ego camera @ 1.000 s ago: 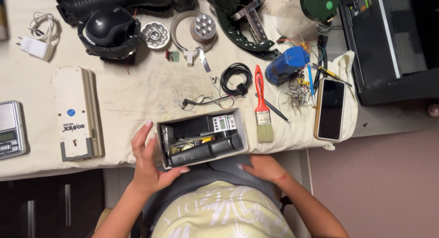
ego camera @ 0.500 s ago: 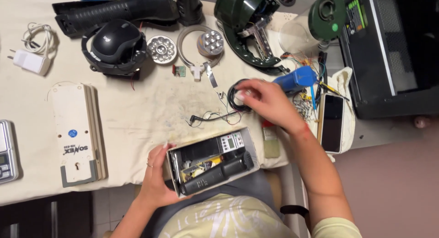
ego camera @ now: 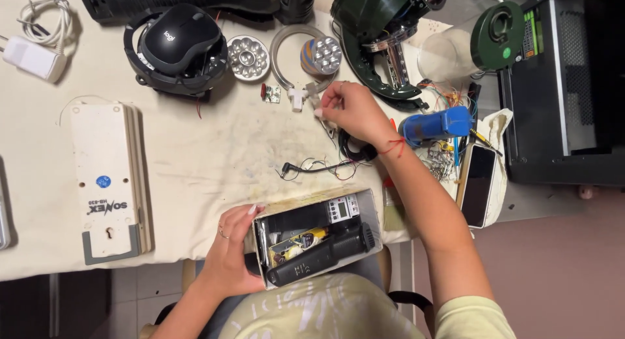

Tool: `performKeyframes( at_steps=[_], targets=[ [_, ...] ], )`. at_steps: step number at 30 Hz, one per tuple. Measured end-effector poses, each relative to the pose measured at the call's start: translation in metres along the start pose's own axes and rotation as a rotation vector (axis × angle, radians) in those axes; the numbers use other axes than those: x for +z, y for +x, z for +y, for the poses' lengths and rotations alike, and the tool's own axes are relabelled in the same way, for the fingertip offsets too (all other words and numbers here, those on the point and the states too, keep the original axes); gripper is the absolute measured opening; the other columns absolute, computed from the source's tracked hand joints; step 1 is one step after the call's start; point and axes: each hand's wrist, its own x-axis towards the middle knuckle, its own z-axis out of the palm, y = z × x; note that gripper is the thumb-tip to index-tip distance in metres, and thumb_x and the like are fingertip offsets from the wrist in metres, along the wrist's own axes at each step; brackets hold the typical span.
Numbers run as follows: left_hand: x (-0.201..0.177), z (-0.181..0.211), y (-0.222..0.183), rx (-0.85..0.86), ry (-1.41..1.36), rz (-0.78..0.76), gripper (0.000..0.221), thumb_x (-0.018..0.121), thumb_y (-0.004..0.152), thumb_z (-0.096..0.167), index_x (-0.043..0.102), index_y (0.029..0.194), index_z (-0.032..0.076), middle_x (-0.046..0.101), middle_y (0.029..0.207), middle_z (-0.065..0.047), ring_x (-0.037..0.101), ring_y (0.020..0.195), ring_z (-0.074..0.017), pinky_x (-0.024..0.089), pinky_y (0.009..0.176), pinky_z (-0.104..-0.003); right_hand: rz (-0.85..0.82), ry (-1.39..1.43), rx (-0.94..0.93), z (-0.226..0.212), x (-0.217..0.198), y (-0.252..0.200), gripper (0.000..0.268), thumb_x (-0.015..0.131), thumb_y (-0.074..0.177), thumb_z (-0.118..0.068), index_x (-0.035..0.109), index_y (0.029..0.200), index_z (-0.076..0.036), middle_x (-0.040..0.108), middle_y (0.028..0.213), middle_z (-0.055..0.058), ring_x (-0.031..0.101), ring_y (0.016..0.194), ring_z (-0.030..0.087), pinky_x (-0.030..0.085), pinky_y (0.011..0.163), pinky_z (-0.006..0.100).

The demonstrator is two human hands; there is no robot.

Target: Packing various electronic components, including circuit boards and batteries, into a small box at a repair bench.

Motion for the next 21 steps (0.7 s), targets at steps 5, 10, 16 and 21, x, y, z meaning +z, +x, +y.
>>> performKeyframes(
  at_steps=[5, 10, 16, 21],
  targets=[
    [0.001, -0.001, 0.001, -0.004, 0.003, -0.012, 0.112, 0.089, 0.075, 0.056, 0.028, 0.155, 0.007, 0.049, 0.150, -0.017, 0.058, 0.133, -0.0343, 0.042, 0.114, -0.050, 0.035, 0.496, -0.099, -0.032, -0.026, -0.036, 0.018, 0.081, 0.091, -0.017, 0.064, 0.093, -0.011, 0.049, 0.065, -0.011, 0.037, 0.056, -0.002, 0.031, 0.054, 0.015],
    [0.003, 0.003, 0.008, 0.019, 0.008, 0.021, 0.114, 0.091, 0.068, 0.051, 0.033, 0.151, -0.002, 0.054, 0.140, -0.023, 0.057, 0.126, -0.0419, 0.044, 0.108, -0.057, 0.033, 0.555, -0.255, -0.058, -0.044, -0.090, 0.015, 0.079, 0.089, -0.006, 0.067, 0.099, -0.007, 0.061, 0.077, -0.001, 0.052, 0.062, 0.003, 0.045, 0.059, 0.016],
    [0.001, 0.007, 0.016, 0.009, -0.012, 0.069, 0.121, 0.098, 0.055, 0.048, 0.039, 0.147, -0.005, 0.058, 0.131, -0.022, 0.059, 0.119, -0.0441, 0.045, 0.104, -0.060, -0.322, 0.151, -0.695, -0.090, -0.030, -0.138, 0.011, 0.076, 0.087, -0.007, 0.076, 0.098, -0.009, 0.074, 0.083, 0.010, 0.067, 0.063, 0.024, 0.056, 0.059, 0.034],
    [0.001, 0.003, 0.012, 0.030, 0.002, 0.065, 0.122, 0.098, 0.054, 0.049, 0.039, 0.147, -0.004, 0.058, 0.132, -0.021, 0.059, 0.120, -0.0434, 0.045, 0.104, -0.059, -0.502, -0.171, -0.767, -0.101, -0.019, -0.149, 0.013, 0.063, 0.096, -0.004, 0.070, 0.107, -0.001, 0.071, 0.088, 0.016, 0.071, 0.078, 0.038, 0.060, 0.071, 0.044]
  ],
)
